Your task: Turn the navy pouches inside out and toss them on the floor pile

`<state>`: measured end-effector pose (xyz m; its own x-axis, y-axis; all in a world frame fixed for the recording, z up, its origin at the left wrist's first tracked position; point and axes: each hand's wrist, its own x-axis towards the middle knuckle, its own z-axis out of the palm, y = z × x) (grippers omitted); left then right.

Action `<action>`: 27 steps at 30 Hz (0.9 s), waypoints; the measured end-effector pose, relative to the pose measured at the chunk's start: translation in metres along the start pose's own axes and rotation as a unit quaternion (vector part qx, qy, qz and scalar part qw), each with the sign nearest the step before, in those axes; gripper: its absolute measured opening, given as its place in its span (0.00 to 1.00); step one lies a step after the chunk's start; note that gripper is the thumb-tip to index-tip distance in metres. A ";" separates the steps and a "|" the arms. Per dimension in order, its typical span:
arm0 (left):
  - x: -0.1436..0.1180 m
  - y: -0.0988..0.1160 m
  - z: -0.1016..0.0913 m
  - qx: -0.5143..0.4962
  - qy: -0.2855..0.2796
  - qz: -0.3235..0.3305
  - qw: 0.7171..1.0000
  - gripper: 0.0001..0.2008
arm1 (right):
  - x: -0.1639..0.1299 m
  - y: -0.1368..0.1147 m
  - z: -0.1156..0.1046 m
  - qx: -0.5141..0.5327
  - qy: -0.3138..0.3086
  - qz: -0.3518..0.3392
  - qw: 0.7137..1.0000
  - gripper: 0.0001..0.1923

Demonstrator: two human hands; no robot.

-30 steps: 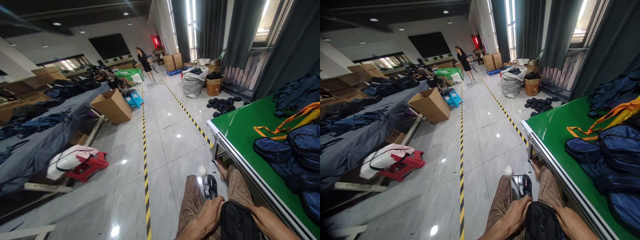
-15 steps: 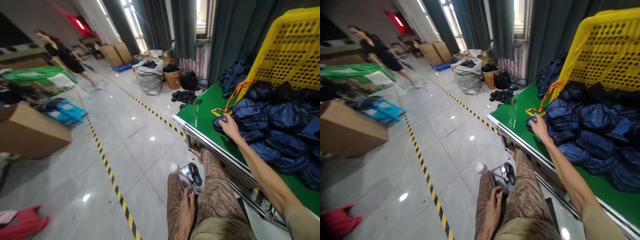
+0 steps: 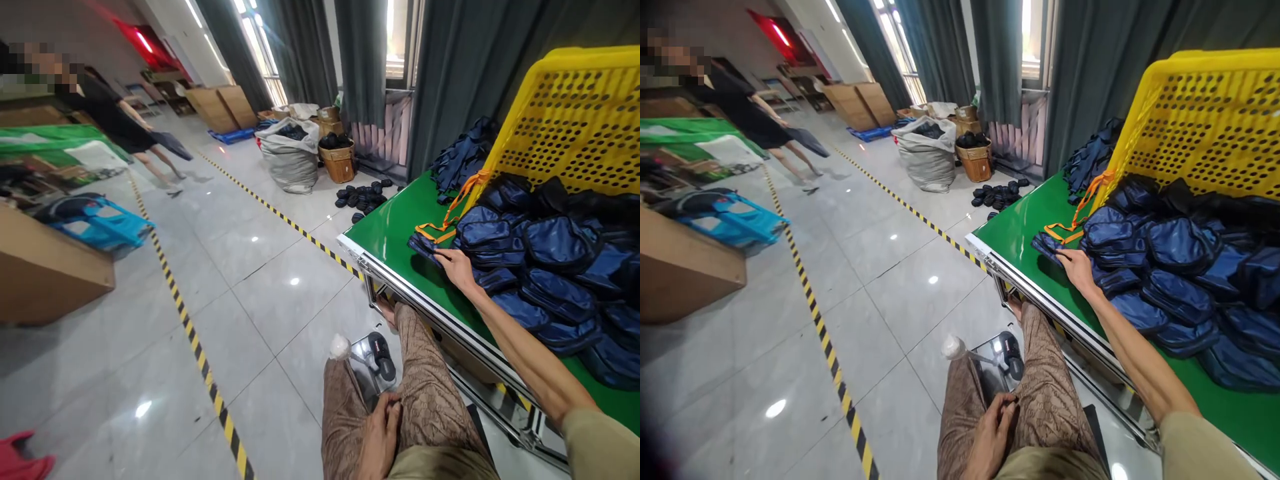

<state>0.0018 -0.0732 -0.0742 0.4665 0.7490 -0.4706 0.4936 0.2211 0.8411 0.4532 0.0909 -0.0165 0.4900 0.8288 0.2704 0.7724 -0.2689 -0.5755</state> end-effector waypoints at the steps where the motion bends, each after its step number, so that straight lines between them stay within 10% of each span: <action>1: 0.000 0.009 0.002 -0.031 -0.006 -0.004 1.000 0.34 | -0.011 -0.005 -0.002 0.032 -0.001 -0.004 0.999 0.21; 12: 0.038 0.138 -0.029 -0.414 -0.036 -0.012 0.909 0.45 | -0.192 -0.062 -0.012 0.321 -0.172 -0.039 0.931 0.11; 18: 0.037 0.135 -0.024 -0.239 0.014 0.058 0.969 0.33 | -0.222 -0.074 -0.024 0.307 -0.283 0.024 0.908 0.31; 23: 0.024 0.122 -0.002 0.001 0.046 0.127 0.991 0.22 | -0.234 -0.132 -0.020 0.247 -0.226 0.114 0.935 0.33; 27: 0.013 0.112 0.001 -0.020 0.061 0.150 0.987 0.22 | -0.237 -0.143 -0.009 0.216 -0.193 0.101 0.952 0.36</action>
<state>0.0642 -0.0395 0.0130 0.4946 0.8531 -0.1662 0.3168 0.0012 0.9485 0.2301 -0.0711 0.0089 0.3612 0.9227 -0.1348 0.4001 -0.2839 -0.8714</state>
